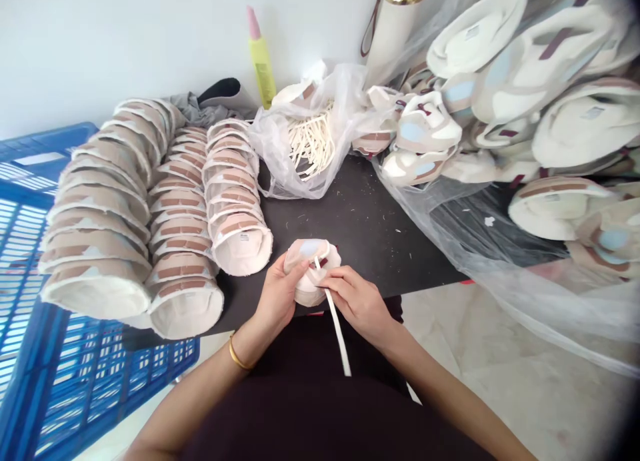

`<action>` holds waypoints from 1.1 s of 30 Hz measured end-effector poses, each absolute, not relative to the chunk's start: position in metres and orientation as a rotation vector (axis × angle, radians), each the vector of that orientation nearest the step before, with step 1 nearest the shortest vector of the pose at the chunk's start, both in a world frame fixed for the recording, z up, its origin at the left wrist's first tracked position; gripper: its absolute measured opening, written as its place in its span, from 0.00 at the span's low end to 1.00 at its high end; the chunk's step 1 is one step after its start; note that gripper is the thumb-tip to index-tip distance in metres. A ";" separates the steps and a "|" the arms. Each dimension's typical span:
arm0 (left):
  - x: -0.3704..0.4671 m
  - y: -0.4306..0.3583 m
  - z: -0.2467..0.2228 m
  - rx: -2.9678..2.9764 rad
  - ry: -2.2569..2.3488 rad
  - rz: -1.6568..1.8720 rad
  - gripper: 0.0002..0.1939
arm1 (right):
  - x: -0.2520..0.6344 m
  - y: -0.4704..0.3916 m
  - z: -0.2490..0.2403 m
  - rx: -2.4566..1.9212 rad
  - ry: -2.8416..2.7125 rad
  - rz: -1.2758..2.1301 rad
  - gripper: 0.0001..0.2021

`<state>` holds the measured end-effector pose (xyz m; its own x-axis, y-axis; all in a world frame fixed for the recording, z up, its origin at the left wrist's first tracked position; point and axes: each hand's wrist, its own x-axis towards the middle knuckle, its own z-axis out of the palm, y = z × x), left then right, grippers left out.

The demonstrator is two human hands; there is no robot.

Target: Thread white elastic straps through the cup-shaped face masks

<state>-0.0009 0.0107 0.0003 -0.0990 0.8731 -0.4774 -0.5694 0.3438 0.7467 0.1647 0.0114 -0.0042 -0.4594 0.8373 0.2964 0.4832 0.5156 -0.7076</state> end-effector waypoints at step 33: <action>-0.001 0.001 0.010 0.415 1.063 1.256 0.17 | 0.157 0.016 0.025 -1.403 -1.791 1.181 0.09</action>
